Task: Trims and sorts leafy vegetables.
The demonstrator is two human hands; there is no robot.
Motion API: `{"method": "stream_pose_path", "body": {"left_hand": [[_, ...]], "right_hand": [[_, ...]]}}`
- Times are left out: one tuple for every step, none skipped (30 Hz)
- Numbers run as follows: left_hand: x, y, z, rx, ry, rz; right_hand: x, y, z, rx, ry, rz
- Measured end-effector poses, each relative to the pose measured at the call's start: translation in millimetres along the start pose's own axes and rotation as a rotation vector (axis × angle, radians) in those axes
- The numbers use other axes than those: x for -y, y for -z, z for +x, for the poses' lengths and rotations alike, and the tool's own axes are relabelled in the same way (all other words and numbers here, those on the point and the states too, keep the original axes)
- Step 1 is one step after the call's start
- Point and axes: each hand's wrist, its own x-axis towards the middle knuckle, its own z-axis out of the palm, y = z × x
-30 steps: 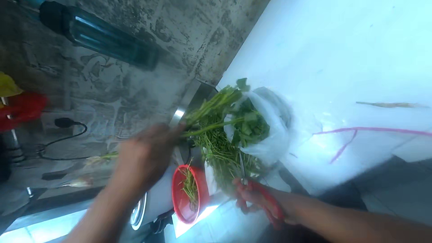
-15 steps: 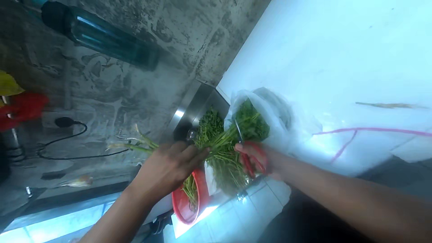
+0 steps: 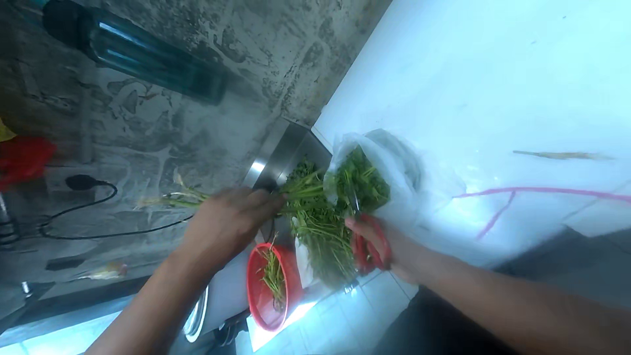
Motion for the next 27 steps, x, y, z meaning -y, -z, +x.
{"method": "stream_pose_path", "body": {"left_hand": [[2, -1, -2, -0.040, 0.056, -0.027], [2, -2, -3, -0.083, 0.127, -0.052], [0, -3, -2, -0.126, 0.204, -0.076], [-4, -5, 0, -0.159, 0.279, -0.098], [-11, -8, 3, -0.177, 0.346, -0.124], [-21, -12, 6, -0.175, 0.401, -0.156], [-33, -17, 10, -0.164, 0.437, -0.192], [-44, -23, 12, -0.149, 0.445, -0.221], [-56, -30, 15, -0.138, 0.421, -0.238], [-67, -37, 17, -0.130, 0.379, -0.232], [-75, -43, 17, -0.121, 0.319, -0.204], [-81, -48, 17, -0.112, 0.246, -0.169], [-84, -52, 16, -0.110, 0.166, -0.132], [-84, -54, 14, -0.106, 0.087, -0.101], [-82, -54, 14, -0.097, 0.025, -0.080], [-79, -55, 14, -0.095, -0.020, -0.067], [-74, -55, 14, -0.090, -0.047, -0.062], [-68, -56, 15, -0.078, -0.060, -0.059], [-63, -58, 15, -0.063, -0.071, -0.060], [-58, -61, 14, -0.052, -0.082, -0.060], [-53, -64, 15, -0.047, -0.095, -0.064], [-50, -66, 16, -0.048, -0.109, -0.070], [-49, -66, 17, -0.052, -0.124, -0.077], [-50, -67, 17, -0.054, -0.130, -0.081], [-51, -67, 19, -0.060, -0.119, -0.086], [-51, -69, 20, -0.070, -0.088, -0.096], [-50, -71, 21, -0.072, -0.036, -0.106]], "right_hand": [[-6, -1, -9, 0.046, -0.035, -0.012], [-13, -3, -17, 0.079, -0.054, -0.032], [-23, -3, -24, 0.120, -0.055, -0.056], [-32, -4, -28, 0.159, -0.053, -0.080], [-39, -5, -31, 0.194, -0.050, -0.095], [-45, -6, -32, 0.223, -0.038, -0.106], [-48, -7, -32, 0.246, -0.011, -0.108], [-46, -8, -31, 0.264, 0.015, -0.105], [-41, -8, -29, 0.278, 0.032, -0.105], [-32, -6, -27, 0.280, 0.032, -0.114], [-24, -3, -24, 0.275, 0.023, -0.126], [-15, 0, -20, 0.260, 0.009, -0.134], [-9, 4, -15, 0.245, -0.014, -0.120], [-5, 9, -10, 0.233, -0.030, -0.096], [-3, 14, -3, 0.231, -0.038, -0.084], [-1, 17, 1, 0.220, -0.043, -0.075], [2, 15, 2, 0.175, -0.041, -0.074], [4, 10, 2, 0.102, -0.019, -0.077], [3, 6, 2, 0.041, 0.006, -0.074], [0, 3, 3, 0.007, 0.029, -0.062], [-2, 2, 5, -0.006, 0.047, -0.052], [-2, 1, 6, -0.013, 0.056, -0.051], [-2, 0, 7, -0.007, 0.053, -0.049], [-2, -1, 8, -0.019, 0.053, -0.045], [-2, -2, 10, -0.051, 0.066, -0.041], [-2, -2, 11, -0.082, 0.076, -0.045], [-1, -3, 12, -0.111, 0.082, -0.049]]}}
